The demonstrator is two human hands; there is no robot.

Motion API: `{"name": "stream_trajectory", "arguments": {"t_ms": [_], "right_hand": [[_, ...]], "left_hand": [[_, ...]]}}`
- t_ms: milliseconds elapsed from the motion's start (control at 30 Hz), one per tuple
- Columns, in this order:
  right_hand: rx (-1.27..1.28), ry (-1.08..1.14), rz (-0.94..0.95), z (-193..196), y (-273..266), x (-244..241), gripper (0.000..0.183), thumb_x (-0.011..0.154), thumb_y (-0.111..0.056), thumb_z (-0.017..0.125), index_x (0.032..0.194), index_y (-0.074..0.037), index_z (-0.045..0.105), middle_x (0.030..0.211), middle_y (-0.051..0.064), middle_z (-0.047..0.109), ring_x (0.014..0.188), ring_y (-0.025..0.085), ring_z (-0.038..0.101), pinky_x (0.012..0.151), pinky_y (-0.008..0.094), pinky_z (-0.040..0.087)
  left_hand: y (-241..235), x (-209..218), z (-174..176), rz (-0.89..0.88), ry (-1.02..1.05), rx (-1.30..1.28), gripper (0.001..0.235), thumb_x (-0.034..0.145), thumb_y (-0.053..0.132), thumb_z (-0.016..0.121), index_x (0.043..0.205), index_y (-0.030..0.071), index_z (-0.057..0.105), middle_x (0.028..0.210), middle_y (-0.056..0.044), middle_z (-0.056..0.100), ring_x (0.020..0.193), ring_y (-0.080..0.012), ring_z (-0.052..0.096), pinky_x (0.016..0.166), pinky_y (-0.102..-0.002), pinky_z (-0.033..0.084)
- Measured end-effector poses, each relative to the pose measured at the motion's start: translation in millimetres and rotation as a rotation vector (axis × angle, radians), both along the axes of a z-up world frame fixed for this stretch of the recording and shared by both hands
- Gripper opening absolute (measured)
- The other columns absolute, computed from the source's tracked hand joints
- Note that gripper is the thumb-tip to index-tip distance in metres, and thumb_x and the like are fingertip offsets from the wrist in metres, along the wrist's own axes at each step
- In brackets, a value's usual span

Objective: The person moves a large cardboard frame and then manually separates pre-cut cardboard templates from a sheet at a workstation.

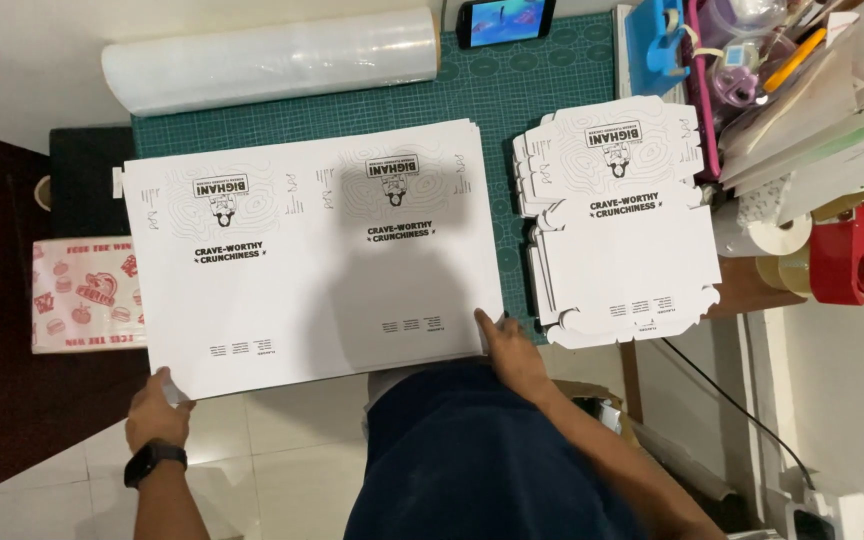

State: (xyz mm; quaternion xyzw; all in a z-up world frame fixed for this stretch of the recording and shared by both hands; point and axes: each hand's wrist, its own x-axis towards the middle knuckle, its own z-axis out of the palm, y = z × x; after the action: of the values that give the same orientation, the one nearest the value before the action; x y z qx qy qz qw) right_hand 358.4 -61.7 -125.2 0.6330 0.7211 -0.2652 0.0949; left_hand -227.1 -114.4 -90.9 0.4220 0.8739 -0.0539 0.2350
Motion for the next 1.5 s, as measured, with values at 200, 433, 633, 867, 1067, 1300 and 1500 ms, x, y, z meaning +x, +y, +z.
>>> {"name": "stream_trajectory", "arguments": {"t_ms": [200,433,633,867,1067,1300,1500], "right_hand": [[0.003,0.027,0.006,-0.6,2.0,1.9,0.084,0.087,-0.003,0.064,0.160,-0.021,0.027,0.119,0.029,0.053,0.072,0.041,0.068,0.057,0.053,0.060],[-0.107,-0.017,-0.030,48.5,8.5,-10.4,0.083,0.093,-0.003,0.066,0.163,-0.022,0.027,0.131,0.028,0.055,0.107,0.045,0.071,0.085,0.051,0.064],[-0.138,-0.015,-0.030,38.9,12.5,0.9,0.087,0.090,-0.008,0.072,0.163,-0.030,0.029,0.137,0.026,0.056,0.113,0.044,0.070,0.091,0.050,0.062],[-0.151,-0.037,-0.149,52.4,3.3,-22.4,0.081,0.094,-0.006,0.068,0.163,-0.025,0.030,0.146,0.027,0.051,0.125,0.042,0.064,0.101,0.049,0.059],[-0.098,0.226,-0.638,74.2,6.8,-48.6,0.076,0.092,-0.025,0.073,0.156,-0.006,0.038,0.143,0.033,0.052,0.131,0.047,0.056,0.109,0.055,0.050],[0.072,0.318,-0.726,9.1,-8.0,-40.3,0.085,0.090,-0.032,0.069,0.157,0.005,0.030,0.155,0.028,0.041,0.143,0.041,0.040,0.118,0.049,0.035],[0.116,0.267,-0.713,2.9,-12.0,-45.6,0.087,0.088,-0.029,0.072,0.158,0.003,0.030,0.151,0.029,0.045,0.140,0.044,0.041,0.115,0.053,0.036]], "left_hand": [[-9.8,-14.3,-32.6,-0.045,0.107,0.076,0.055,0.085,0.016,0.074,0.138,0.017,0.058,0.114,-0.022,0.068,0.102,-0.0404,0.066,0.085,-0.051,0.055],[-13.7,-29.7,-39.4,-0.146,0.215,-0.085,0.047,0.093,0.036,0.071,0.137,0.025,0.060,0.120,-0.013,0.075,0.118,-0.0317,0.070,0.108,-0.046,0.042],[-23.1,-35.3,-38.6,-0.190,0.204,0.031,0.043,0.095,0.032,0.073,0.137,0.024,0.066,0.118,-0.010,0.075,0.116,-0.0278,0.070,0.105,-0.041,0.046],[-21.0,-42.4,-37.9,-0.056,-0.005,0.096,0.059,0.079,0.021,0.088,0.134,0.021,0.067,0.115,-0.012,0.071,0.116,-0.0303,0.068,0.102,-0.043,0.054],[-2.1,-32.6,7.2,0.234,-0.213,0.176,0.073,0.086,0.020,0.076,0.153,0.017,0.048,0.123,-0.017,0.071,0.119,-0.0310,0.065,0.104,-0.046,0.050],[12.7,-32.3,11.7,0.276,-0.224,0.148,0.044,0.082,0.020,0.058,0.122,0.008,0.074,0.110,-0.010,0.074,0.103,-0.0325,0.067,0.093,-0.042,0.050],[19.4,-22.0,23.6,0.442,-0.278,0.164,0.047,0.077,0.019,0.062,0.123,0.009,0.071,0.123,-0.011,0.070,0.110,-0.0326,0.063,0.097,-0.041,0.046]]}}
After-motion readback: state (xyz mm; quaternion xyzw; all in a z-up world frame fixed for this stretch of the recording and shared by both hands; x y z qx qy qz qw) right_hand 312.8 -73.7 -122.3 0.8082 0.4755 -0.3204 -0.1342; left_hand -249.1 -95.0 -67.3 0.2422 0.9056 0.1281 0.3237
